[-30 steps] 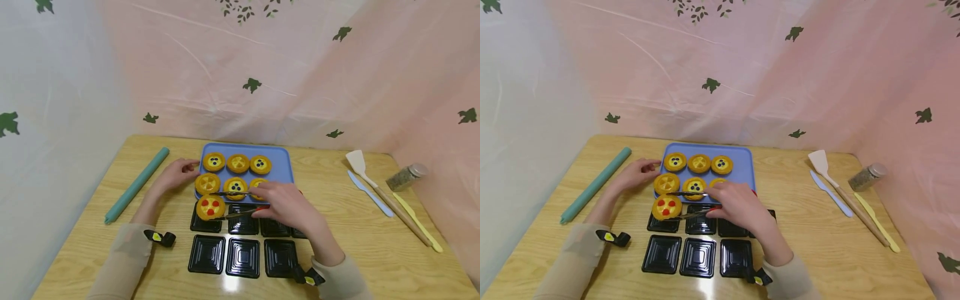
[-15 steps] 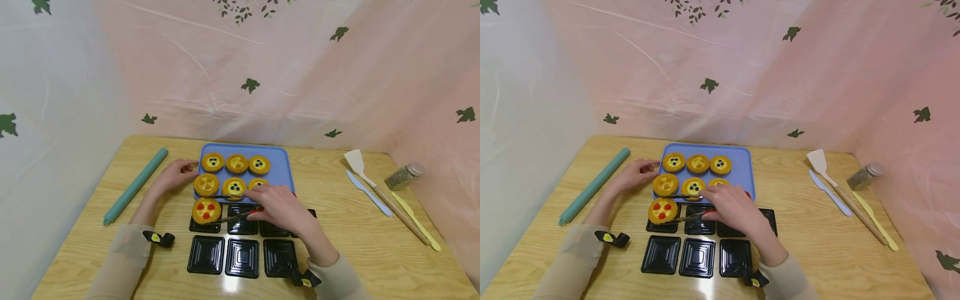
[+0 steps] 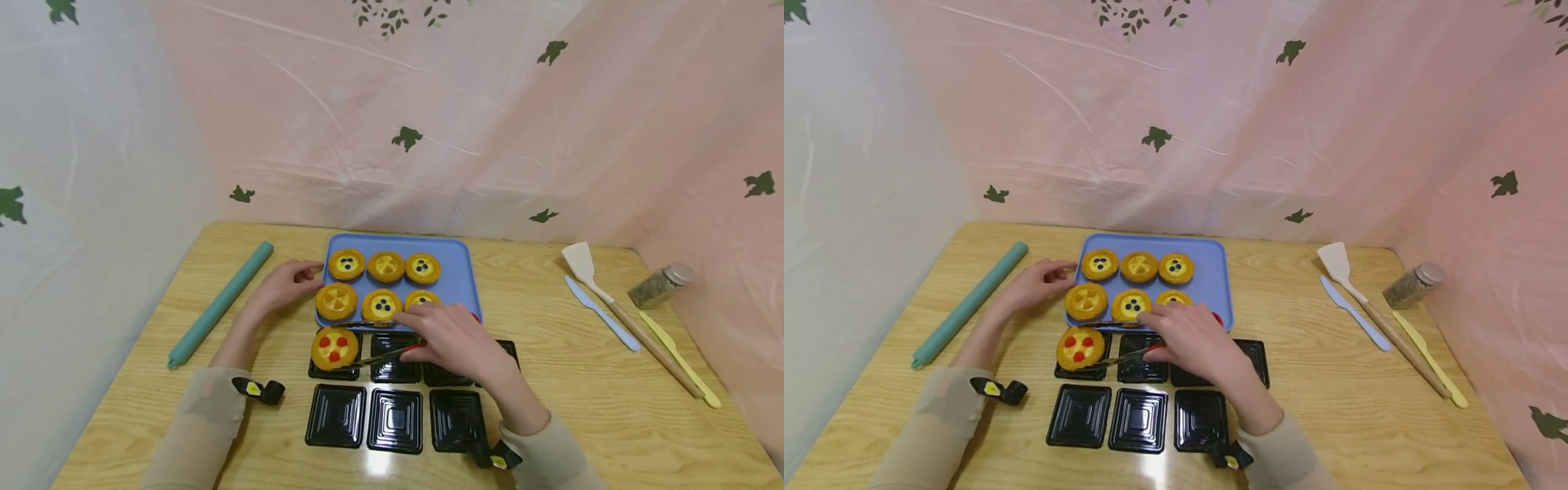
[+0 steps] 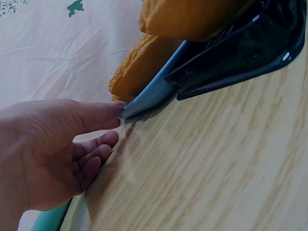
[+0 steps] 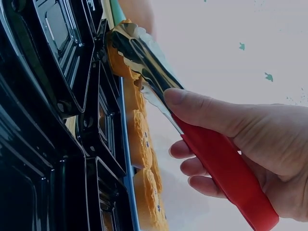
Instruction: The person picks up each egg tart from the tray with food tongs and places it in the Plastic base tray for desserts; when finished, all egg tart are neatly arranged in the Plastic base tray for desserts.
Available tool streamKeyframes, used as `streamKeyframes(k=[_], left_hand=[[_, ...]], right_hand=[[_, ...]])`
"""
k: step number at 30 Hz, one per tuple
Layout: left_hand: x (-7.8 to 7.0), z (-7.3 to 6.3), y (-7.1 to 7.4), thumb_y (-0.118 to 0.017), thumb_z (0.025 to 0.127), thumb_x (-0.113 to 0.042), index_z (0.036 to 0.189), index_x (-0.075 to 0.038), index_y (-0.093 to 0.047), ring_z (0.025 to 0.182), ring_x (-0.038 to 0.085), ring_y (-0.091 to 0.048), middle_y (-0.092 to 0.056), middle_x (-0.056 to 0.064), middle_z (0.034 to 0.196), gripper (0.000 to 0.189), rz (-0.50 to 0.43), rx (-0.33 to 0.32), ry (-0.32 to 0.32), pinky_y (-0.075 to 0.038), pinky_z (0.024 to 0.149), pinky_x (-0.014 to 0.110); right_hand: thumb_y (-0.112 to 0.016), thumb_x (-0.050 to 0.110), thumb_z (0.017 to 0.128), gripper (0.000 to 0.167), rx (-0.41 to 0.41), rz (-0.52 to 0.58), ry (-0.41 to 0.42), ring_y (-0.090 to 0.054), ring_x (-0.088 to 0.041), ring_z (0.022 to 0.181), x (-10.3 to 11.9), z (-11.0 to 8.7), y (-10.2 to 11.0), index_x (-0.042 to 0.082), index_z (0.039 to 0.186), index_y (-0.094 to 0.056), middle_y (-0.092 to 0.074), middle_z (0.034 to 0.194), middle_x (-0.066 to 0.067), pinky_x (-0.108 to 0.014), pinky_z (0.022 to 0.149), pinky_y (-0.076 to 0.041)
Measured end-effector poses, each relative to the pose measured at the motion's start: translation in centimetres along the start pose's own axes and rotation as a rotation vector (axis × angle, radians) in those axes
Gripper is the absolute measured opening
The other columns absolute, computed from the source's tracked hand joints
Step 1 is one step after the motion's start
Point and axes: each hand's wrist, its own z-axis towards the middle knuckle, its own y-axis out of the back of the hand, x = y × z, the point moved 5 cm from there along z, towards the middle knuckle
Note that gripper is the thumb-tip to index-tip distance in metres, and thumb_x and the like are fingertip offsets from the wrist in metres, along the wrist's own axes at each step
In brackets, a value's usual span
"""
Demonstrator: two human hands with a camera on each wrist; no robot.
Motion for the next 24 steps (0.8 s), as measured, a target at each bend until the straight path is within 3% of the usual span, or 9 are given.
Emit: streamKeyframes(k=[24], left_hand=[[-0.32,-0.24,-0.02,-0.068,0.1,-0.025,0.143,-0.002,-0.06,0.094,0.025,-0.058,-0.067,0.016,0.108,0.05,-0.001,0.002,0.01,-0.045,0.083,0.034]], right_hand=[[-0.083,0.05,0.082,0.057,0.001,-0.004,0.002,-0.058,-0.008,0.075,0.02,-0.1,0.05,0.021,0.129,-0.07,-0.072,0.1,0.006,-0.021,0.054,-0.038]])
